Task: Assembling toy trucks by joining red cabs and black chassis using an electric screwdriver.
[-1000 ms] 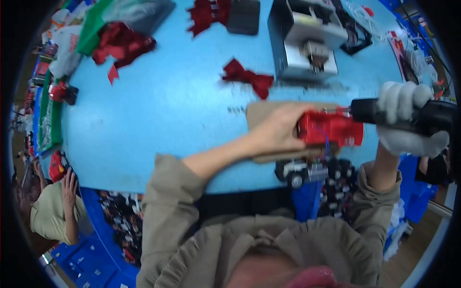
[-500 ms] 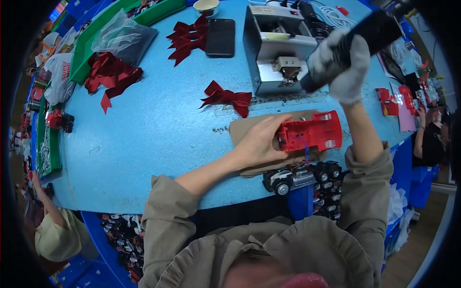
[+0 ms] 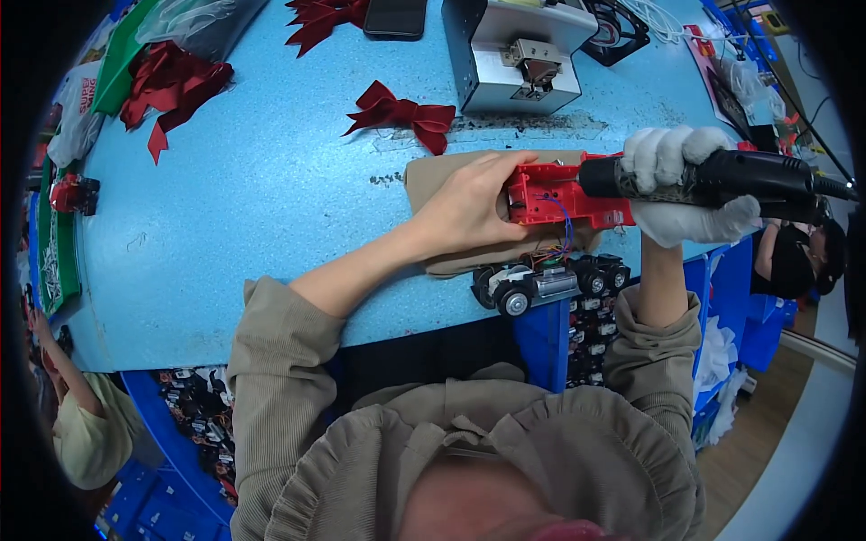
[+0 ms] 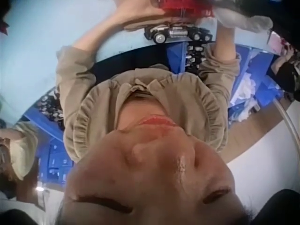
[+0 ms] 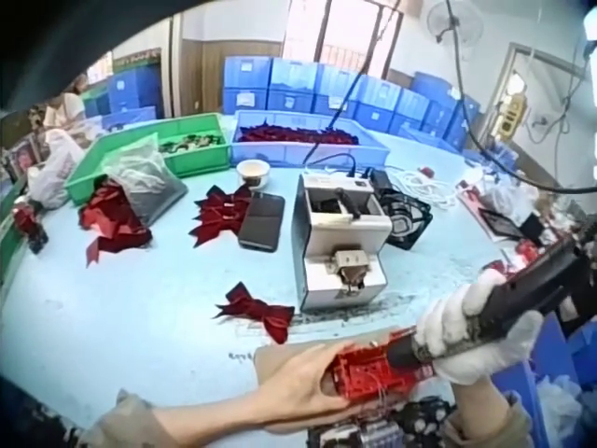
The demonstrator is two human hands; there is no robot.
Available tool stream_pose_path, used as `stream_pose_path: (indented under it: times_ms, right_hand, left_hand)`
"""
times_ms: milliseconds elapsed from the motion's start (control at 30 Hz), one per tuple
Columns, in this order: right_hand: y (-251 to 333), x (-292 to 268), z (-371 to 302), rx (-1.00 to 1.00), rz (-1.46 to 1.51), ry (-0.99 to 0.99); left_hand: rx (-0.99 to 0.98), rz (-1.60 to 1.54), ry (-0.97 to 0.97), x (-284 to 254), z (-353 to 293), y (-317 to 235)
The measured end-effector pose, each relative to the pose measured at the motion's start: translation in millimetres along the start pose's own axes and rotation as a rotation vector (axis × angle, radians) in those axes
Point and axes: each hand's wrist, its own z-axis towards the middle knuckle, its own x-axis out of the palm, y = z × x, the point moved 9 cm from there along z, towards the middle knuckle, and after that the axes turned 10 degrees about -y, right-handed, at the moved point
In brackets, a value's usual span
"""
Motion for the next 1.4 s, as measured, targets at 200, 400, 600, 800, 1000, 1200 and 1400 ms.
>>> stream_pose_path:
  times_ms: [200,400,600,800,1000,1200,1400]
  right_hand:
    - [0.0,3.1,1.4,0.004,-0.012,0.026]
    - [-5.2,11.0,1.3,0.001,-0.065,0.02]
    - [-27.3,33.6,6.4,0.089,-0.133,0.019]
    - [-27.3,30.0,-4.6,0.046,-0.327,0.038]
    - [27.8,56.4,-5.1,-0.311,-0.755,0.069]
    - [96.1,-53.4,-19.3,-0.242,-1.11,-0.244]
    - [7.7,-159.5,-111.4,0.56,-1.686,-0.203]
  left_hand:
    - [0.018,0.003,-0.009,-0.2,-0.6,-0.7]
    - [-0.008,-0.007,0.005,-0.1,-1.4,1.0]
    - [0.015,-0.015,-0.018,-1.5,-1.6,4.1]
    - [0.068,-0.02,0.009,5.7,6.3,-15.4]
    - [0.001,0.105,-0.009,2.7,-8.7,-1.5]
    - [0.033,0.174,-0.081,-2.0,-7.3,-17.4]
    - [-0.013,0.13,-0.018,11.1,4.9,-17.3]
